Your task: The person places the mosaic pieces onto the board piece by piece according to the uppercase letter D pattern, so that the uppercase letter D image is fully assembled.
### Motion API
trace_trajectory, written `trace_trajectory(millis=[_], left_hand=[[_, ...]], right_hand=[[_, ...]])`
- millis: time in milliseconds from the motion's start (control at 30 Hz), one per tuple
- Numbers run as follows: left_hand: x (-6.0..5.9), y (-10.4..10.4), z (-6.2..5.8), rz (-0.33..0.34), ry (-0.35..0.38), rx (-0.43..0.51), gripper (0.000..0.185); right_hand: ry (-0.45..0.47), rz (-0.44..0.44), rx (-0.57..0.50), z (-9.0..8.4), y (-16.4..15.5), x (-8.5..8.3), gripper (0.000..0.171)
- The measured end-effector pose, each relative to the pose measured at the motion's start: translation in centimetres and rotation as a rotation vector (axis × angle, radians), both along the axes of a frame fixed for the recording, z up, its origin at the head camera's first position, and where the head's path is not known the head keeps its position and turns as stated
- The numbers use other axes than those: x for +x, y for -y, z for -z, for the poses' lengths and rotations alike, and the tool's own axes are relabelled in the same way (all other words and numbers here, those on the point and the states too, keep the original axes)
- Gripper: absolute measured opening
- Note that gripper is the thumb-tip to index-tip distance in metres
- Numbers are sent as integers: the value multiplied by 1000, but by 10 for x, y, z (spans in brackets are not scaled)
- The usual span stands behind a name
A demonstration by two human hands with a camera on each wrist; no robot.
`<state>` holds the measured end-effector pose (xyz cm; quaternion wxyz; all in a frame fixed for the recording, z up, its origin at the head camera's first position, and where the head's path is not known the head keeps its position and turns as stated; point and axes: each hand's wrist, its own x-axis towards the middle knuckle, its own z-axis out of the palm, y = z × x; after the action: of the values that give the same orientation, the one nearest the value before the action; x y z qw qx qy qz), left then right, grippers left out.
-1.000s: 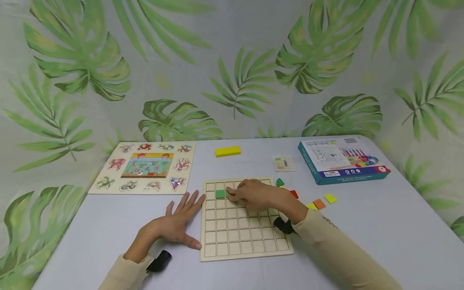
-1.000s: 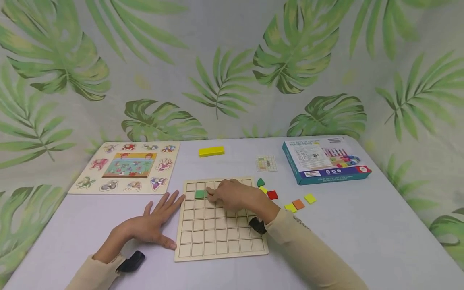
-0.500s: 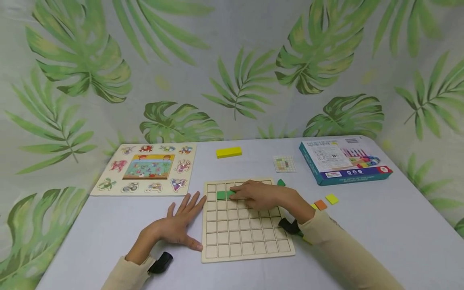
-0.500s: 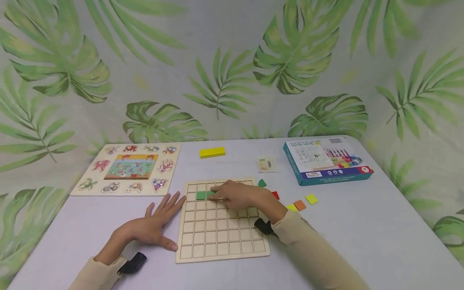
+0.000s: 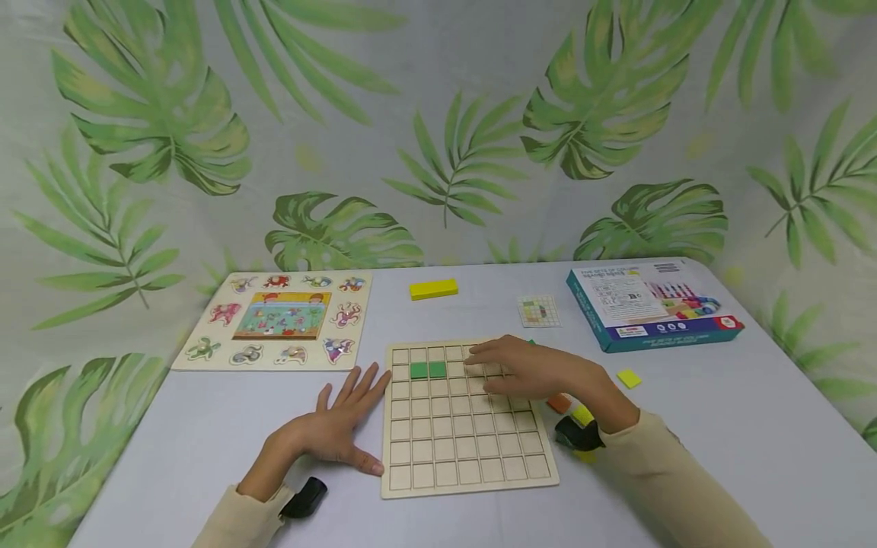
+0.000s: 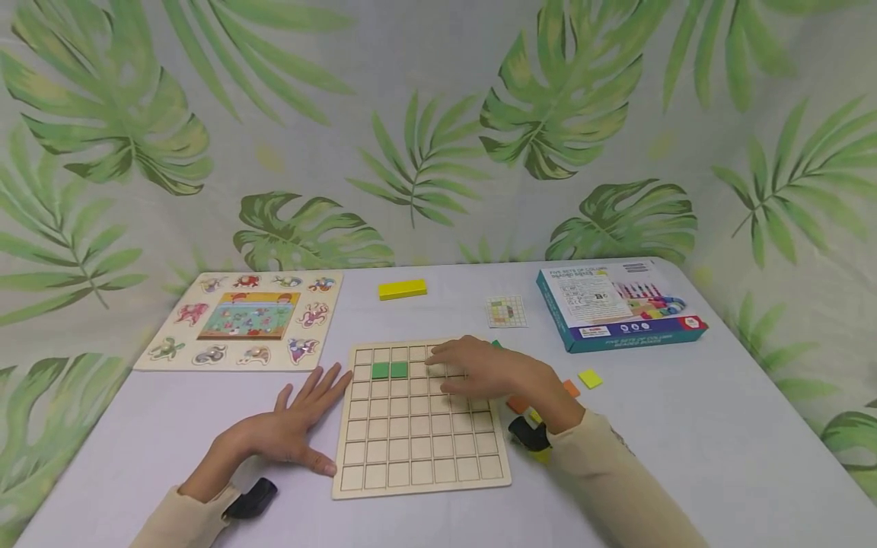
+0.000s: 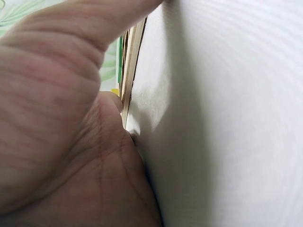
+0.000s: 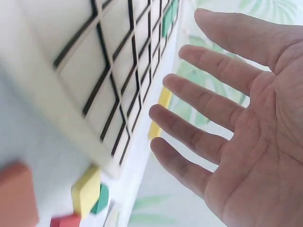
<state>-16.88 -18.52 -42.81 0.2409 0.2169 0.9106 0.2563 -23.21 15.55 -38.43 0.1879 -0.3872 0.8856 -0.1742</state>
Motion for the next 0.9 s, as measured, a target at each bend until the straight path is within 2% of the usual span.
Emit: trace_trajectory(millis=[433,667,900], left_hand=[[0,1,0,5,-6,12,134],[0,0,1,3,0,3,135],[-2,1,4,2,-5,-7,135]], right_hand=[[-29,119,-40,0,-50,2,49],[25,238,0,-1,-79,11,50],[11,286,16,4,-105,17,51]])
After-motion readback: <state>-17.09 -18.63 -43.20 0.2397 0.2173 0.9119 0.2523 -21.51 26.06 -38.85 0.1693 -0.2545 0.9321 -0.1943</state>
